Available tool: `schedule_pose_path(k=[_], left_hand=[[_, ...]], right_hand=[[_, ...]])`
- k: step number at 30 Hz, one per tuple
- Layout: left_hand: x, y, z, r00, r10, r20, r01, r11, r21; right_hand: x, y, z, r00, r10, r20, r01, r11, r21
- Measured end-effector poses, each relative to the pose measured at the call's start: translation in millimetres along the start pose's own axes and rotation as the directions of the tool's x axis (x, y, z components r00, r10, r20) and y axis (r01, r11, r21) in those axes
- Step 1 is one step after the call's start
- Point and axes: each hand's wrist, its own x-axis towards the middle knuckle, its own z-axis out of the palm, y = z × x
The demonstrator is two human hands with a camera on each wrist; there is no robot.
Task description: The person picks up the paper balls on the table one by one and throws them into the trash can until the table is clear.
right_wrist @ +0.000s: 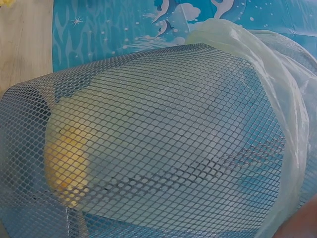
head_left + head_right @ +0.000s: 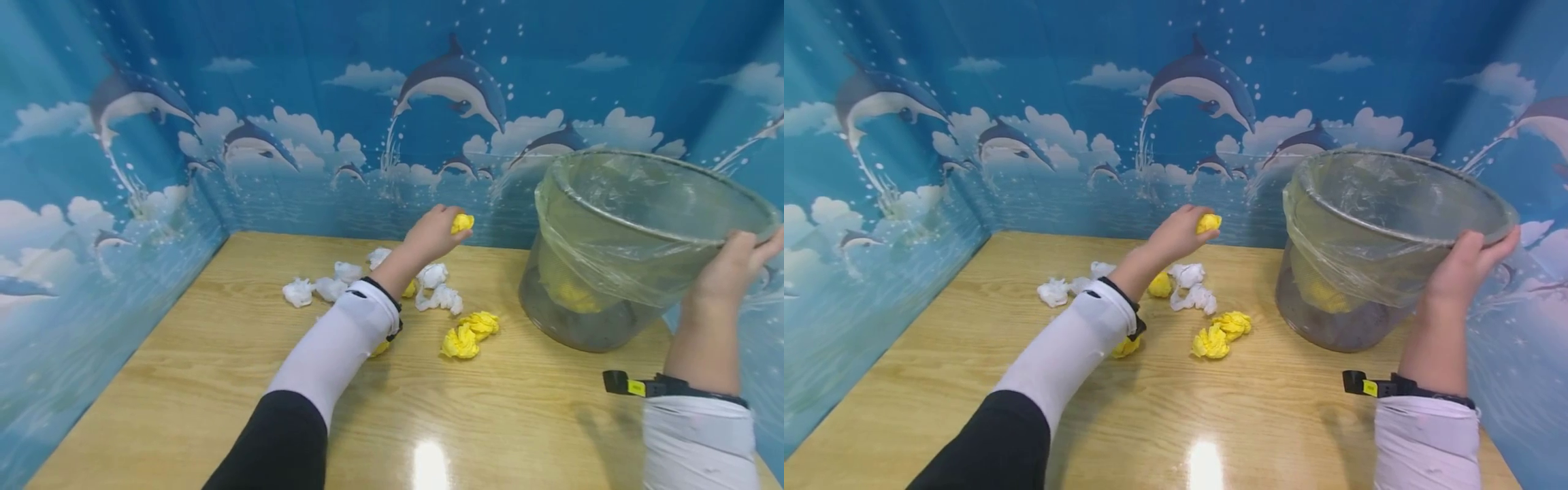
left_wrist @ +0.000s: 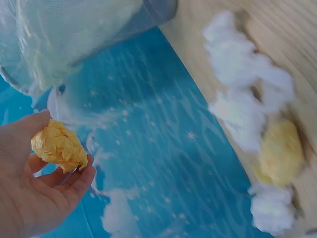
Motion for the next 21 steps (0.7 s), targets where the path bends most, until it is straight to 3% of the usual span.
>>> schedule_pose_path(k=[12,21], left_hand=[[12.7,45.0,-8.3,0.993,0.097,-0.062,-0.100,0.993,-0.055],[12.8,64.0,-23.5,0.984,0.117,-0.134,-0.136,0.981,-0.142]], right_hand=[[-2,0,1,1.000,0.009,0.003,-0.009,1.000,-0.007],[1,-1,4,1.000,-0.008,0.012,0.008,1.000,-0.005]])
